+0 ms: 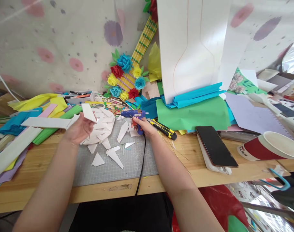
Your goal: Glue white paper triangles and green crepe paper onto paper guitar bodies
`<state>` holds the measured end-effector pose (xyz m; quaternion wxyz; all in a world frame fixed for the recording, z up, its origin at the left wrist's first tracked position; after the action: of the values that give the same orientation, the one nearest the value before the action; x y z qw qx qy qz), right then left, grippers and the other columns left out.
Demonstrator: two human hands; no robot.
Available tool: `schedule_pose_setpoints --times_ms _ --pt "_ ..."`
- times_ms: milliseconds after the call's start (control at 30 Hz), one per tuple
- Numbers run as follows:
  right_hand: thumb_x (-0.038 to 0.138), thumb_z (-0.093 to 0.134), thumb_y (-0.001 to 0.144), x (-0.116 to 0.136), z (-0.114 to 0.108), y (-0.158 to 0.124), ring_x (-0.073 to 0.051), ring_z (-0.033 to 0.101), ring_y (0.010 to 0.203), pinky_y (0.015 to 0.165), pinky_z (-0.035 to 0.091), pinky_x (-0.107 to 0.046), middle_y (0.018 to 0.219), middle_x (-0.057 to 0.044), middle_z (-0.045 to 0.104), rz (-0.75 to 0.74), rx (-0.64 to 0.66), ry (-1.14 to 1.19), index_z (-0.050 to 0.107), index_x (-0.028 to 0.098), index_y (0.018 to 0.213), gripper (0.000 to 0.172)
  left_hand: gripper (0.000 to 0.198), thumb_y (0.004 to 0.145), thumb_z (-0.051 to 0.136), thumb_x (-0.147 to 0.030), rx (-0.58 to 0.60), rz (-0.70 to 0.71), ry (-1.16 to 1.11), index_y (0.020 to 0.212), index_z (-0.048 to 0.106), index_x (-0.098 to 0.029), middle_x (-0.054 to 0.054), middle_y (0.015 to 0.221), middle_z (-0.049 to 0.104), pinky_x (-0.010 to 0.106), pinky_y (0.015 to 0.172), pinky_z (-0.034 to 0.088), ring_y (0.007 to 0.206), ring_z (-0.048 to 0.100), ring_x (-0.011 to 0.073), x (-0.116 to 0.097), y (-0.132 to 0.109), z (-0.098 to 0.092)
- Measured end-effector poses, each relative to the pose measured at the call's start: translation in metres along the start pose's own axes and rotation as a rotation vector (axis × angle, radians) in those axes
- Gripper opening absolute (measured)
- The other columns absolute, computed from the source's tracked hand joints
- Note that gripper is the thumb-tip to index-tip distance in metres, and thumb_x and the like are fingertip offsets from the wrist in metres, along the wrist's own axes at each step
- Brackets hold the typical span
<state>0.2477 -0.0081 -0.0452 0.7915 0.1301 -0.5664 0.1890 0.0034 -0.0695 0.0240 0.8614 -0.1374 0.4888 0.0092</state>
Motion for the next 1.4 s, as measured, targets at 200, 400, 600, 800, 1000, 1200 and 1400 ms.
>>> schedule_pose_setpoints --times_ms 200,400,600,800,1000,1200,1400 --pt "0.063 0.073 0.058 -0.003 -0.005 0.005 -0.008 0.047 0.048 0.043 0.037 -0.022 0.059 0.000 0.060 -0.007 -0.069 0.038 0.058 0.018 0.065 0.048 0.024 0.065 0.075 -0.026 -0.186 0.293 0.902 0.086 0.072 -0.017 0.002 0.082 0.069 0.020 0.055 0.048 0.070 0.059 0.0132 -0.072 0.042 -0.006" --pt "0.062 0.072 0.060 -0.003 -0.008 0.007 -0.009 0.046 0.049 0.045 0.037 -0.023 0.060 0.000 0.060 -0.010 -0.079 0.018 0.059 0.018 0.067 0.046 0.038 0.066 0.072 -0.034 -0.104 0.178 1.735 0.099 0.072 -0.017 0.005 0.095 0.072 0.029 0.074 0.047 0.080 0.063 0.0216 -0.076 0.107 -0.019" --pt "0.063 0.071 0.060 0.000 -0.006 0.007 -0.009 0.044 0.049 0.046 0.036 -0.025 0.061 0.000 0.060 -0.015 -0.089 -0.010 0.057 0.018 0.066 0.047 0.041 0.067 0.070 -0.040 0.019 0.104 2.004 0.101 0.071 -0.018 0.008 0.104 0.071 0.027 0.075 0.044 0.089 0.063 0.0230 -0.063 0.141 -0.038" --pt "0.062 0.070 0.061 0.002 -0.004 0.007 -0.009 0.044 0.049 0.047 0.036 -0.024 0.061 0.000 0.059 -0.020 -0.073 -0.002 0.057 0.018 0.066 0.046 0.043 0.070 0.071 -0.038 -0.025 0.075 2.041 0.107 0.068 -0.016 0.007 0.108 0.069 0.024 0.072 0.040 0.090 0.060 0.0206 -0.058 0.136 -0.039" --pt "0.063 0.071 0.059 -0.001 -0.006 0.010 -0.009 0.043 0.049 0.047 0.037 -0.024 0.060 -0.001 0.060 -0.013 -0.079 -0.007 0.058 0.018 0.066 0.048 0.037 0.073 0.070 -0.033 -0.040 0.113 2.044 0.105 0.066 -0.014 0.004 0.102 0.070 0.022 0.070 0.038 0.089 0.059 0.0191 -0.059 0.134 -0.039" --pt "0.062 0.071 0.059 -0.002 -0.007 0.011 -0.009 0.043 0.049 0.047 0.037 -0.024 0.060 -0.001 0.060 -0.019 -0.075 -0.002 0.059 0.018 0.066 0.046 0.039 0.069 0.073 -0.036 -0.062 0.117 2.034 0.102 0.067 -0.017 0.004 0.095 0.071 0.023 0.072 0.039 0.090 0.060 0.0218 -0.063 0.137 -0.039" --pt "0.064 0.071 0.058 -0.001 -0.006 0.010 -0.009 0.043 0.050 0.047 0.038 -0.025 0.060 -0.001 0.060 -0.016 -0.078 -0.020 0.058 0.019 0.066 0.048 0.039 0.070 0.072 -0.033 0.013 0.142 2.033 0.105 0.067 -0.016 0.005 0.095 0.070 0.025 0.075 0.040 0.088 0.060 0.0211 -0.057 0.147 -0.039"
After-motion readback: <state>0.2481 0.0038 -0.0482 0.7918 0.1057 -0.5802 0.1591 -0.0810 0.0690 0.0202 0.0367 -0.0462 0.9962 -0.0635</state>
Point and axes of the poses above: each hand's wrist, its own y-axis towards the middle knuckle, its own z-axis out of the palm, x = y × z, the point moved 4 cm from there along y, towards the middle knuckle
